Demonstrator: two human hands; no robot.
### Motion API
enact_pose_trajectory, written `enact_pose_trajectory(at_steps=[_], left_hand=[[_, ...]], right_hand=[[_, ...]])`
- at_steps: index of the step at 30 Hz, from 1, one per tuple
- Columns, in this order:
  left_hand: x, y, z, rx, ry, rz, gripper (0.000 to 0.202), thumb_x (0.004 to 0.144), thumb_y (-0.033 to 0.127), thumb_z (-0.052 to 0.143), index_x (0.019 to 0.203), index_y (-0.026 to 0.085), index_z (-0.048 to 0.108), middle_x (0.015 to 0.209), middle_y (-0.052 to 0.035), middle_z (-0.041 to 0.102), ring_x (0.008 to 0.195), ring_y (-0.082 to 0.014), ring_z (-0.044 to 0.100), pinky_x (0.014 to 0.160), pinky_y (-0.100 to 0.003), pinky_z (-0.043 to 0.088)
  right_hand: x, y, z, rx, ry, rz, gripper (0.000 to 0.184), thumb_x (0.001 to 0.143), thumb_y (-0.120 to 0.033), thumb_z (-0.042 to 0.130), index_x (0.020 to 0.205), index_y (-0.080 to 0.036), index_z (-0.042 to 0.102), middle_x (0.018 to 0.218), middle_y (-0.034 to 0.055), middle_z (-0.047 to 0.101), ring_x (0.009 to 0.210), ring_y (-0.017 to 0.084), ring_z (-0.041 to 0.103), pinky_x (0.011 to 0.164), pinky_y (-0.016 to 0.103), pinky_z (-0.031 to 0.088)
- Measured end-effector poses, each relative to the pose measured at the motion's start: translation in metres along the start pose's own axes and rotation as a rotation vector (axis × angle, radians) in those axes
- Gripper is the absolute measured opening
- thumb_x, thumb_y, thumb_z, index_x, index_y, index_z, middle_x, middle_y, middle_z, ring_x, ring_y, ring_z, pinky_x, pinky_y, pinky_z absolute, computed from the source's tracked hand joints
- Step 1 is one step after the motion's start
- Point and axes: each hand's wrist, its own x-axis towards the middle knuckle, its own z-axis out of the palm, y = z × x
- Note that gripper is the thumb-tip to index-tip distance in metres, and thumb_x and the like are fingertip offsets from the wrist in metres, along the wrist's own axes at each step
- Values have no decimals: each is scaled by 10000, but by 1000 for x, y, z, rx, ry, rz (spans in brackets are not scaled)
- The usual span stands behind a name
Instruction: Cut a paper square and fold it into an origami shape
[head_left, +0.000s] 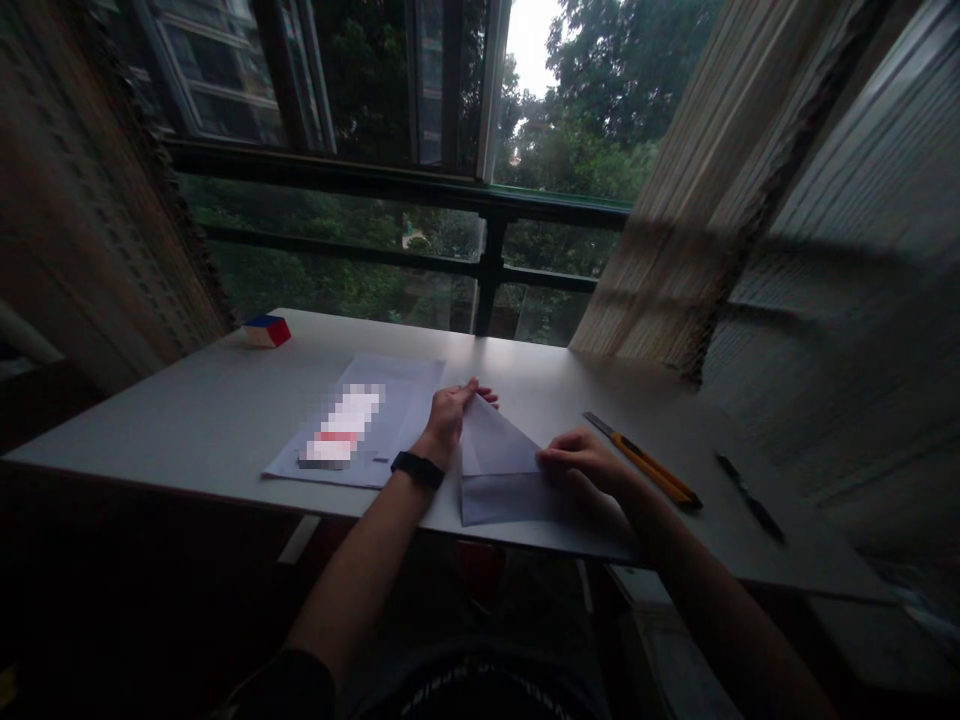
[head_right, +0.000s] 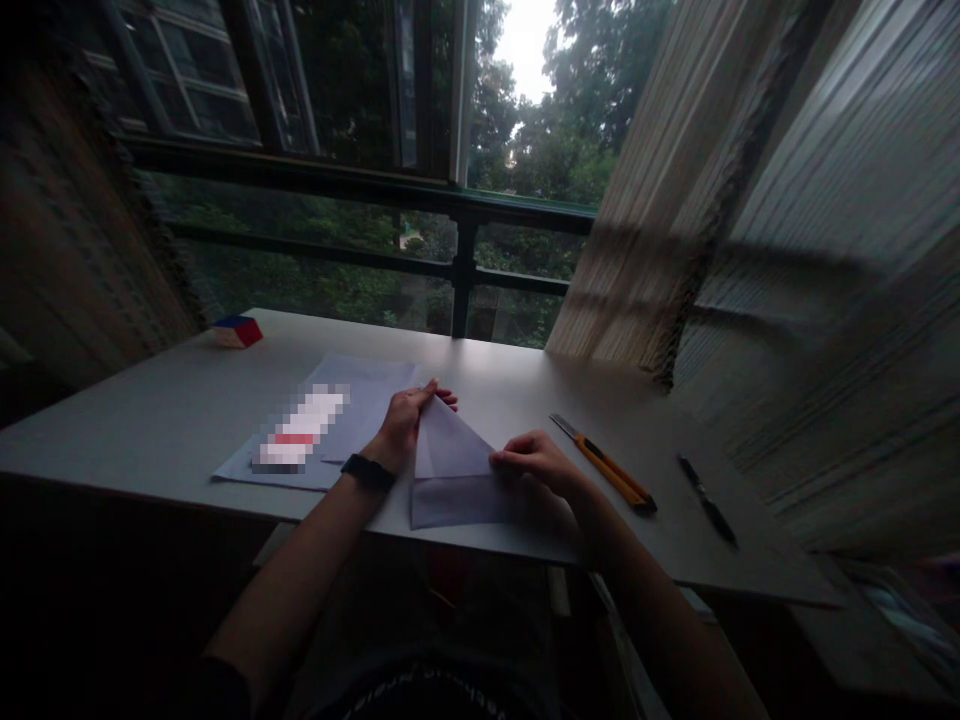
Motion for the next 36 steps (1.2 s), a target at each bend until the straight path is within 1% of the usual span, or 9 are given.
enact_pose_trajectory(at_steps=[9,13,16,18,21,23,26,32,36], left_hand=[[2,-1,-2,2,-3,3,257,737,327,621,704,72,626,731,-136,680,621,-184,640,599,-290,499],[4,1,-5,-11,41,-17,270,726,350,628,722,80,632,726,-124,682,606,-160,628,539,-240,476],[4,1,-6,-6,40,-51,279,710,361,643,742,83,639,749,-124,685,622,-158,630,535,-229,473],[4,0,-6,-11,18,-62,272,707,352,649,748,83,641,770,-127,686,648,-166,637,569,-241,486],[4,-1,-6,-15,-13,-56,263,711,337,649,756,77,642,786,-136,685,691,-176,643,608,-249,496],[5,-2,-7,-7,-24,-45,272,713,340,648,766,73,645,787,-141,683,697,-175,642,601,-239,493],[5,-2,-7,1,-27,-33,300,695,363,661,778,74,647,767,-133,682,666,-164,635,577,-230,487],[2,-4,-4,136,-14,-42,299,532,306,776,674,79,644,613,-64,653,496,-115,567,466,-204,430],[4,-5,-6,120,51,-16,267,517,271,774,647,80,641,607,-65,651,504,-122,569,456,-206,422]], right_hand=[[-23,12,-18,-109,72,85,388,593,-515,669,561,-133,607,479,-9,491,437,83,412,419,222,272],[-23,17,-42,-42,32,96,382,615,-502,667,587,-122,629,560,55,598,498,127,531,492,252,388],[-5,8,-52,45,285,25,402,605,-517,673,646,-118,639,630,93,642,554,159,589,556,282,450],[15,-4,-45,87,351,-25,426,608,-536,663,683,-117,644,694,108,659,602,158,603,579,272,458],[46,-23,-17,97,142,-27,442,625,-543,646,738,-116,656,740,93,657,616,130,585,540,227,431],[62,-31,3,78,38,-41,442,644,-538,630,770,-116,659,642,37,613,527,85,515,462,190,357],[74,-30,21,24,16,-57,437,629,-524,641,725,-97,652,460,-42,446,403,42,345,386,190,203],[72,-21,19,81,54,-86,418,595,-496,654,699,-91,638,445,-65,362,419,43,270,414,217,137],[67,-23,19,119,53,-82,393,576,-456,668,731,-95,652,458,-63,378,436,49,272,433,226,142]])
